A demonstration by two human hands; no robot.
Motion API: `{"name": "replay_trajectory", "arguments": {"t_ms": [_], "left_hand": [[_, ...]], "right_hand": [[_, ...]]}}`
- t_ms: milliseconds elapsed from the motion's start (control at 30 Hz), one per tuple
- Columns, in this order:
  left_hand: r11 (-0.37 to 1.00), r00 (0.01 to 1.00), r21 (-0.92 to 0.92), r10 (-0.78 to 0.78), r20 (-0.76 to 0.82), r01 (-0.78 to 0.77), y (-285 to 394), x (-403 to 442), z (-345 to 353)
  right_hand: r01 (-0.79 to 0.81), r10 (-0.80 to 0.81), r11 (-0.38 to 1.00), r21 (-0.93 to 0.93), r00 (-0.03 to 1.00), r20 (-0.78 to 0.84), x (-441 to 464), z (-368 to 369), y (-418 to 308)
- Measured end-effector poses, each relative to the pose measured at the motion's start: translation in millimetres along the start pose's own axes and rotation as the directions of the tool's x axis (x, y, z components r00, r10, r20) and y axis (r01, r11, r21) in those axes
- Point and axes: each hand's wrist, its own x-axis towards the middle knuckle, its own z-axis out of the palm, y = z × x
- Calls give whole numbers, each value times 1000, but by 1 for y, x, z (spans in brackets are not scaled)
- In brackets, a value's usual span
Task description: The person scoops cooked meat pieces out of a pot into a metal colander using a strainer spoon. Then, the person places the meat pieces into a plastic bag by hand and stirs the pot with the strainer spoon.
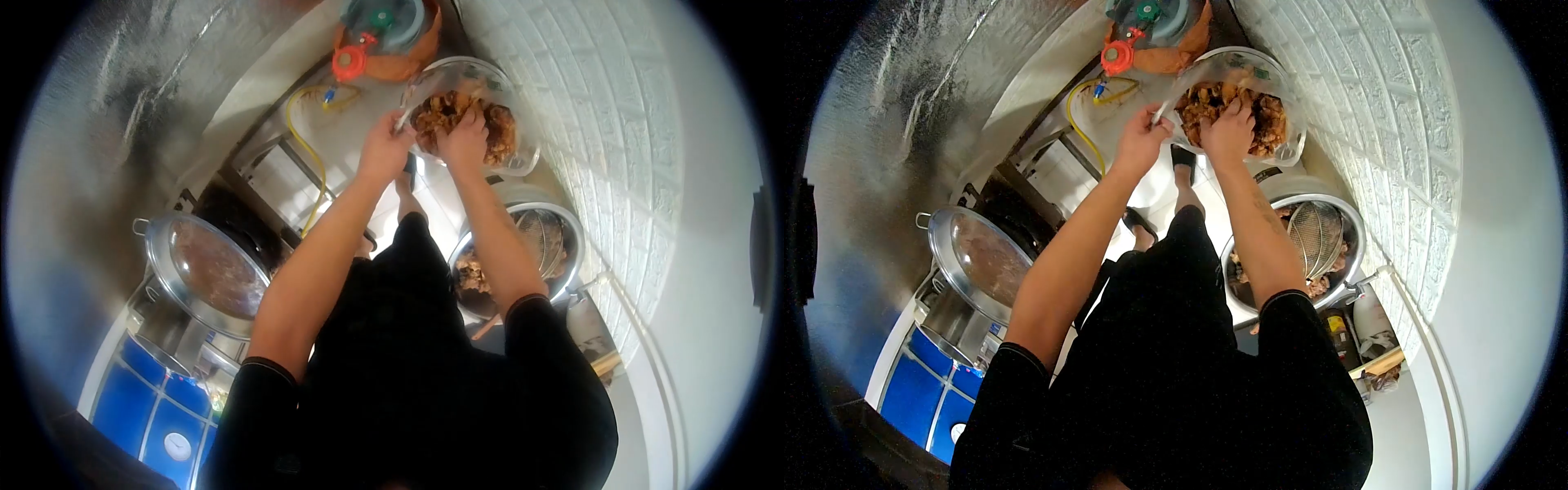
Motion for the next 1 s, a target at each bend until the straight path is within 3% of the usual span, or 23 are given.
{"name": "replay_trajectory", "arguments": {"t_ms": [33,67,133,233,333,567,633,733,900,1000], "left_hand": [[1000,1000,28,-11,-20,11,0,-2,-3],[999,999,25,-24,-23,24,-1,-5,-5],[997,1000,-79,25,-16,-26,1,-4,-8],[978,1000,-209,18,5,-17,-2,-12,-6],[991,1000,-131,3,6,-2,-8,-17,1],[984,1000,-180,-17,-2,16,-13,-32,8],[999,999,-30,-32,13,33,-14,-33,4],[995,998,-75,-67,14,68,-11,-33,0],[990,994,-98,-102,26,104,3,-34,-5],[993,995,-77,-93,23,94,1,-31,-6]], "right_hand": [[-84,84,996,0,994,-76,0,6,-2],[-84,83,996,-5,994,-64,-1,11,-1],[-246,244,969,40,969,35,2,14,-3],[-278,277,961,-7,955,109,-5,14,-4],[-252,253,967,-26,961,114,-7,21,-3],[-339,344,939,-61,934,96,14,49,-1],[-272,283,955,-116,954,96,15,48,2],[-183,185,981,-65,982,26,12,40,10],[58,-77,977,-204,993,-85,1,23,11],[105,-108,975,-195,994,-4,8,30,19]]}}
